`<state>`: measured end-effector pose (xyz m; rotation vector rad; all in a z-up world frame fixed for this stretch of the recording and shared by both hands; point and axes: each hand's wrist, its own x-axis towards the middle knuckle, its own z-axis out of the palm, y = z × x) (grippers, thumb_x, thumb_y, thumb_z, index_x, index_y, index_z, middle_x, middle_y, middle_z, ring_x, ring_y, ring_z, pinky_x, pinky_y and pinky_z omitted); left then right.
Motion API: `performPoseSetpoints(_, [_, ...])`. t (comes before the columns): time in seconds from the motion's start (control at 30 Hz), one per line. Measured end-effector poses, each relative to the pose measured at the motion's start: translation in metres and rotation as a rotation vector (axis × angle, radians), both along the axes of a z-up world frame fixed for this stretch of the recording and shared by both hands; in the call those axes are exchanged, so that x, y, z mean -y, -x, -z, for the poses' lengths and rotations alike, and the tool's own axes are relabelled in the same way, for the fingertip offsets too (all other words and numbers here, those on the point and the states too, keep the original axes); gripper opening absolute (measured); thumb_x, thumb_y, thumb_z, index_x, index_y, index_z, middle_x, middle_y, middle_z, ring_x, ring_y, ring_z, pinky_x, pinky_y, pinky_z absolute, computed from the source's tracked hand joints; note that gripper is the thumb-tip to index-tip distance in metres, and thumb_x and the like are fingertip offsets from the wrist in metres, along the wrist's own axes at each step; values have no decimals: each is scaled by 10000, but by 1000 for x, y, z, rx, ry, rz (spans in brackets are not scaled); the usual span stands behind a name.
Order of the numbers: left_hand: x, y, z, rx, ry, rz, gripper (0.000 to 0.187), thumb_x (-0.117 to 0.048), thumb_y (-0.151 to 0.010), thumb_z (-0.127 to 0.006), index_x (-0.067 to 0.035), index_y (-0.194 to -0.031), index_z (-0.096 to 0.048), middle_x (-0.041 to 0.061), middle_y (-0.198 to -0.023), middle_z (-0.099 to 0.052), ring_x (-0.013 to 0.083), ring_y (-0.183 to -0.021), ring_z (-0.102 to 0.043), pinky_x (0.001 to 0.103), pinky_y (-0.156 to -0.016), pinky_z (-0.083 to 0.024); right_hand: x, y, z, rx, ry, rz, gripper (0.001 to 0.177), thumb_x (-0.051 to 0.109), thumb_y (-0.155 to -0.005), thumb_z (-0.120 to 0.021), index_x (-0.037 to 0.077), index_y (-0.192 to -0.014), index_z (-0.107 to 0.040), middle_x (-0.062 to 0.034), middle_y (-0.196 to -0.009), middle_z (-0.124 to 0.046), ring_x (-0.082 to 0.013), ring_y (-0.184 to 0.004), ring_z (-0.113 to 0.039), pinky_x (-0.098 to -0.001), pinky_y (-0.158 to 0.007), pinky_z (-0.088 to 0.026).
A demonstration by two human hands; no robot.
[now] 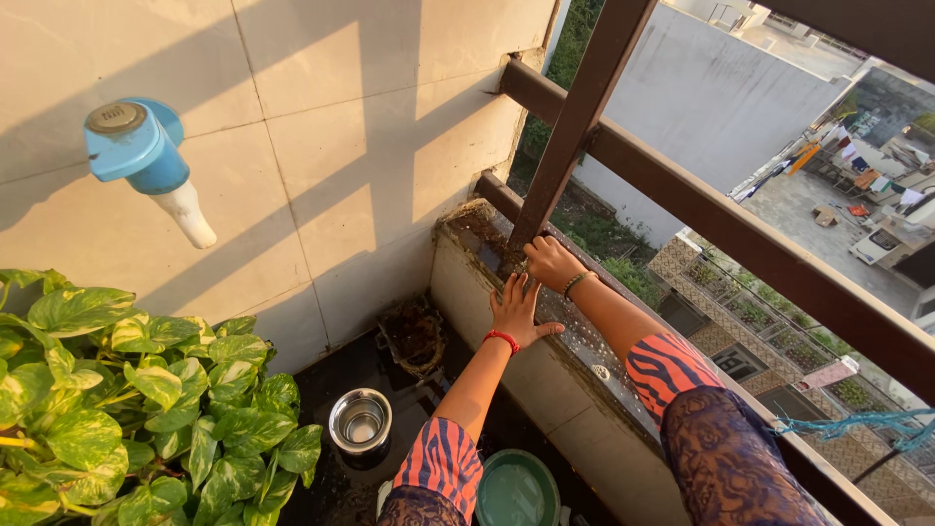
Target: The person cleans a balcony floor and railing by hand. They gather debris into a plastic bag, wipe the floor with a cloth, and scrub the metal railing using a small brush and water from a bowl.
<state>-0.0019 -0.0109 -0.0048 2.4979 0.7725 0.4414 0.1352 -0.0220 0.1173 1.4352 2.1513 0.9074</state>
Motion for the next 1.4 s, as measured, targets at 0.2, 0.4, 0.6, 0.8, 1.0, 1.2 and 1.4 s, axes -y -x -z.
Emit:
performPoseSetpoints(0.2, [-8, 1, -1, -10, 42, 6, 1271, -950, -642, -486, -286, -1655, -101, 125, -1719, -61, 322, -1583, 52, 712, -1186, -6, -7, -8, -16, -692, -528, 105, 201, 148, -881, -751, 17, -749, -673, -114, -895, -554, -284, -915, -543, -417, -846, -491])
performPoseSetpoints(0.4, [-1, 8, -9, 18, 54, 23, 1254, -941, -666, -491, -276, -1660, -111, 148, -1726, -52, 339, -1590, 60, 727, -1175, -3, 2, -13, -38, -718, -521, 113, 170, 161, -852, -707, 24, -753, -690, -113, -928, -561, -311, -943, -558, -428, -866, -497])
performPoseSetpoints(0.6, [-3, 7, -7, -13, 49, 7, 1259, -951, -651, -483, -283, -1655, -120, 137, -1719, -54, 326, -1585, 60, 713, -1188, -6, -6, 11, -6, -678, -412, 141, 110, 120, -766, -756, 15, -793, -736, -154, -948, -580, -308, -968, -573, -409, -877, -515])
performPoseSetpoints(0.8, [-5, -1, -5, -70, 14, -12, 1286, -974, -640, -483, -274, -1654, -117, 133, -1720, -58, 322, -1587, 56, 708, -1193, -15, -4, -4, -2, -290, -236, 42, 84, 110, -726, -779, 63, -792, -756, -107, -1030, -638, -263, -1058, -590, -384, -979, -518])
performPoseSetpoints(1.0, [-3, -1, -7, -52, 26, -20, 1282, -964, -635, -508, -253, -1643, -161, 133, -1711, -68, 325, -1583, 59, 703, -1191, -9, -2, 7, 9, -286, -286, 150, 101, 119, -743, -759, 53, -819, -773, -113, -1026, -646, -271, -1042, -594, -392, -997, -508])
performPoseSetpoints(1.2, [-3, 6, -14, 1, 42, -4, 1197, -928, -665, -525, -272, -1623, -236, 137, -1722, -75, 339, -1587, 50, 718, -1192, -9, 5, 32, -29, -667, -268, 48, 148, 167, -831, -770, 28, -883, -778, -171, -1134, -642, -310, -1082, -584, -436, -993, -494])
performPoseSetpoints(1.4, [-8, 3, -2, 15, 15, 8, 1198, -921, -683, -515, -278, -1644, -201, 151, -1708, -98, 355, -1584, 19, 736, -1176, -34, -44, 40, -56, -103, -451, -6, 269, 131, -844, -710, 62, -1098, -763, -87, -1209, -603, -229, -1128, -558, -332, -937, -503])
